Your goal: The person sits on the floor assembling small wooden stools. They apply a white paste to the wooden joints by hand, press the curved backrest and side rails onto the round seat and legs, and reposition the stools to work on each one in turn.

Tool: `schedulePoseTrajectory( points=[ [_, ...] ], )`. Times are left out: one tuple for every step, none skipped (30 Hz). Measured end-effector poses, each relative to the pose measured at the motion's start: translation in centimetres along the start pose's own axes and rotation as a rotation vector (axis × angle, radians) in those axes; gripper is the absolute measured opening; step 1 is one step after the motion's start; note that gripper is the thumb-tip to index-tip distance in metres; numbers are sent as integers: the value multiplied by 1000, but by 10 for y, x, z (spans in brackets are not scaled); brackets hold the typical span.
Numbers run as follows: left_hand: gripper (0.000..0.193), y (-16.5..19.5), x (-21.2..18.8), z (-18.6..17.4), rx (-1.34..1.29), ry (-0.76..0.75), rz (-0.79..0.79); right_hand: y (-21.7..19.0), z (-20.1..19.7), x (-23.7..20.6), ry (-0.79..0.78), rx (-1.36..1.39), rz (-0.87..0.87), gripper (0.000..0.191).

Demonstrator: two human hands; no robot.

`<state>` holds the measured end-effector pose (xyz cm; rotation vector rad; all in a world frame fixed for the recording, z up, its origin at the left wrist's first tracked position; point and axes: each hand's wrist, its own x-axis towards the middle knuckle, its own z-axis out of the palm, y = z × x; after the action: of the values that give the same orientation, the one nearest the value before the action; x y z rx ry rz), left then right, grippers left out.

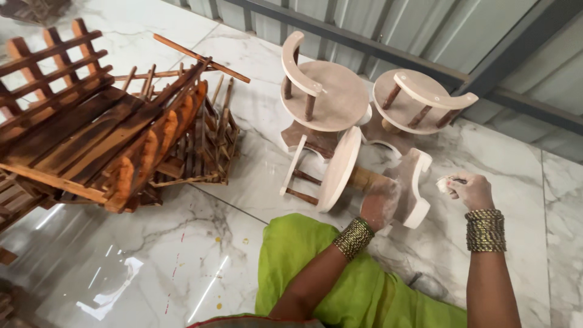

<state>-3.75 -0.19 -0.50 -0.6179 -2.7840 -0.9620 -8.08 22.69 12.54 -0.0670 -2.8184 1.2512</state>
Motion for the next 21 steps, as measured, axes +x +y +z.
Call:
schedulePoseTrajectory(
  points=[
    [48,-6,6,-17,45,133,51,1,7,6,52,-17,28,22],
    [50,-15,12,-36,97,265,96,1,17,12,111,-195,-43,24],
    [52,-22,18,-53,146,408,133,-2,22,20,164,-382,-127,26],
    [54,-32,20,-69,159,488,102,-9,32,27,212,-561,-221,28],
    [57,-41,22,-84,175,571,69,-13,41,32,225,-617,-267,25],
    [60,-50,22,-96,190,657,32,-15,49,36,237,-676,-318,27],
    [61,-56,24,-106,99,621,-35,-20,59,44,232,-698,-165,30],
    [64,-61,22,-114,13,583,-103,-25,76,46,217,-713,-11,35],
    [70,-71,22,-124,-85,559,-166,-32,87,51,261,-741,28,33],
    [63,-83,18,-134,-209,640,-264,-37,95,52,308,-767,75,32],
    [56,-86,17,-138,-348,716,-355,-39,93,51,357,-801,132,32],
    [50,-91,13,-142,-487,785,-439,-41,92,52,408,-830,196,32],
    [49,-103,12,-150,-525,882,-476,-42,91,49,417,-840,182,32],
    [48,-114,10,-157,-568,970,-508,-41,90,45,429,-851,178,32],
    [47,-123,10,-161,-613,1051,-535,-42,88,46,420,-828,208,34],
    [49,-128,11,-161,-613,1025,-611,-41,87,44,413,-808,244,37],
    [51,-135,10,-160,-615,990,-686,-40,86,43,408,-790,287,39],
    [53,-136,11,-155,-618,943,-757,-38,87,42,434,-802,305,35],
    [56,-134,15,-147,-680,845,-656,-37,92,41,462,-813,331,33],
    [58,-130,19,-138,-741,743,-551,-37,96,39,467,-811,336,34],
    [61,-121,26,-126,-804,634,-445,-35,101,37,452,-810,316,34]
  ],
)
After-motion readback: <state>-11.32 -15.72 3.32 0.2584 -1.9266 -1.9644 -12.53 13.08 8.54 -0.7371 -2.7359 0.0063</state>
